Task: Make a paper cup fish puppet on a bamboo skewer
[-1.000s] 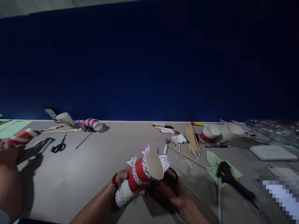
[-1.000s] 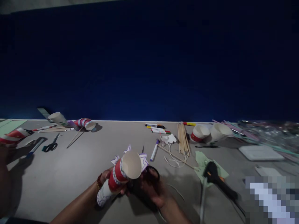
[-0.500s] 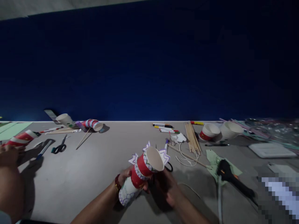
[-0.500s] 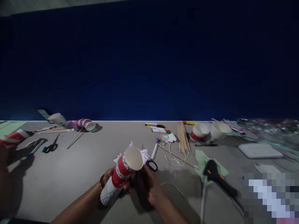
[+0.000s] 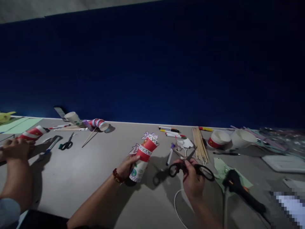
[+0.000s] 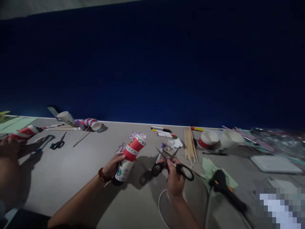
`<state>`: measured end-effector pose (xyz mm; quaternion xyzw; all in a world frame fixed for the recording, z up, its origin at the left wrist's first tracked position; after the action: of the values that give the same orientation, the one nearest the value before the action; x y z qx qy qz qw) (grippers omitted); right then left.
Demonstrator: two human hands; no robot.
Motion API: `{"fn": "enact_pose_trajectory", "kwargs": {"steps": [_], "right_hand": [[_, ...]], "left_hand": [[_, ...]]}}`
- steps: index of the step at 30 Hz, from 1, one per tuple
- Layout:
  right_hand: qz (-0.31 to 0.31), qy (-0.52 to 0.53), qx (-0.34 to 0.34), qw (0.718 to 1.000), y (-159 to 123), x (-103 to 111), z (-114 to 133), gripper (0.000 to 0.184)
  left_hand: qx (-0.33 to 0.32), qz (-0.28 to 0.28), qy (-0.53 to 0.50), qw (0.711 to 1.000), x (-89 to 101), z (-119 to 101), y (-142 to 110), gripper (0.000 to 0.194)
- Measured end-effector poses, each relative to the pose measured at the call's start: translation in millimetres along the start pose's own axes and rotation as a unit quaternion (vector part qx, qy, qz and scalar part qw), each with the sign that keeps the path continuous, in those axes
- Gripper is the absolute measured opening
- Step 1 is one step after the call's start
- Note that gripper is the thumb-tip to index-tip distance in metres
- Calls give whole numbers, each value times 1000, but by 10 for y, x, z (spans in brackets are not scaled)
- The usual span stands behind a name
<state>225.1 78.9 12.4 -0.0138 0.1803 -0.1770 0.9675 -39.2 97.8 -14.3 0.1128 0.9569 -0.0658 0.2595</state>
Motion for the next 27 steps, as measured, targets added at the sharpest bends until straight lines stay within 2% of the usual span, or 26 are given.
{"fn": "enact_pose_trajectory", "kwargs": {"steps": [2,5,8,10,15,20,23,27], "right_hand": [[76,-33,5,996,-122,-148,21,21],[188,-112,25,975,-289,-361,-36,21],[248,-168,42,953,-339,-472,-126,25],[253,-198,64,945,-323,-499,-135,25],[227,-287,167,916,-323,-549,12,18],[205,-326,224,895,-345,-614,122,17],[208,-333,242,887,-360,-665,154,15],[224,-329,221,890,-358,-705,155,15]], "left_hand": [[20,-31,4,999,42,51,36,46],[39,-56,1,998,36,92,94,46],[41,-56,0,998,-20,79,175,51],[45,-46,1,998,-59,83,232,51],[59,-36,1,998,-88,172,326,45],[46,-32,5,998,-128,192,340,44],[26,-37,7,999,-149,164,334,44],[15,-36,7,999,-176,142,328,44]]}}
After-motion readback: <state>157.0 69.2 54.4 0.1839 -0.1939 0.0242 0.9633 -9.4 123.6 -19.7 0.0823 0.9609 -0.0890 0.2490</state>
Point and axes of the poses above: each hand's wrist, its own y-axis towards the middle knuckle, its own x-axis out of the back of the hand, z = x × y, the point moved 7 cm from there along y, towards the middle knuckle, and after that the axes turned 10 degrees about -x, right-handed, at the moved point
